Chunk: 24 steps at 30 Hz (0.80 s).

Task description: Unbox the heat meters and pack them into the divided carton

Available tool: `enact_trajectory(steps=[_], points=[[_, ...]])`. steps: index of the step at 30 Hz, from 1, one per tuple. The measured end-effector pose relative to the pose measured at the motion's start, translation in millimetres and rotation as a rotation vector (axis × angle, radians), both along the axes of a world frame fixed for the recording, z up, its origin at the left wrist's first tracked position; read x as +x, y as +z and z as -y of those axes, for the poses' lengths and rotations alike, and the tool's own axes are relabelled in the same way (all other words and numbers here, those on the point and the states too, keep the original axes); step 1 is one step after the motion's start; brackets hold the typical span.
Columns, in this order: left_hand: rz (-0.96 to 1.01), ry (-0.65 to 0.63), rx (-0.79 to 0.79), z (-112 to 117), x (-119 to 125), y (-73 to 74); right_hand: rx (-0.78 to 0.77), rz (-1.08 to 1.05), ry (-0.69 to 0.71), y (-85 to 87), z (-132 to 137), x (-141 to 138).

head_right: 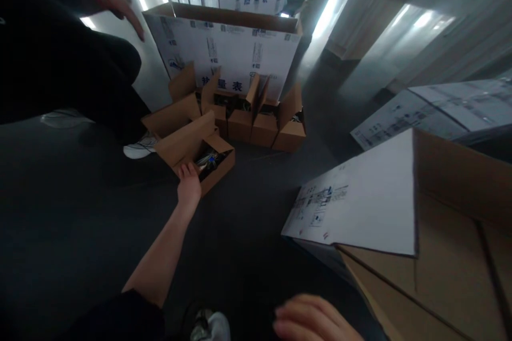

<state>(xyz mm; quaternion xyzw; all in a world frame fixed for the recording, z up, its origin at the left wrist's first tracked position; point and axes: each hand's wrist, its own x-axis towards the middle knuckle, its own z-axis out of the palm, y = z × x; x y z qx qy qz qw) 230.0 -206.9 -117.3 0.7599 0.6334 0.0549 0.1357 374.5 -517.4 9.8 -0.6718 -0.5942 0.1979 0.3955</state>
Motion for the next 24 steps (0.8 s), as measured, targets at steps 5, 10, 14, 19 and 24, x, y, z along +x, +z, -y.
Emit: enact_trajectory(steps=[5,10,14,19,24], points=[[-0.002,-0.145,-0.062,72.1,-49.6,-6.2,-0.125,0.007,0.073,-51.9,-105.1,-40.8],[0.201,-0.228,0.026,158.4,-98.8,-16.2,-0.573,0.34,0.283,-110.7,-173.7,-95.1],[0.256,0.127,0.074,175.2,-108.8,-7.4,-0.748,0.437,0.301,-134.0,-182.0,-118.2],[0.334,0.274,0.013,153.7,-109.6,-0.1,-0.768,0.328,0.297,-147.5,-188.5,-103.7],[0.381,0.239,0.02,143.9,-107.0,-4.7,-0.594,0.028,0.167,-137.1,-162.2,-55.7]])
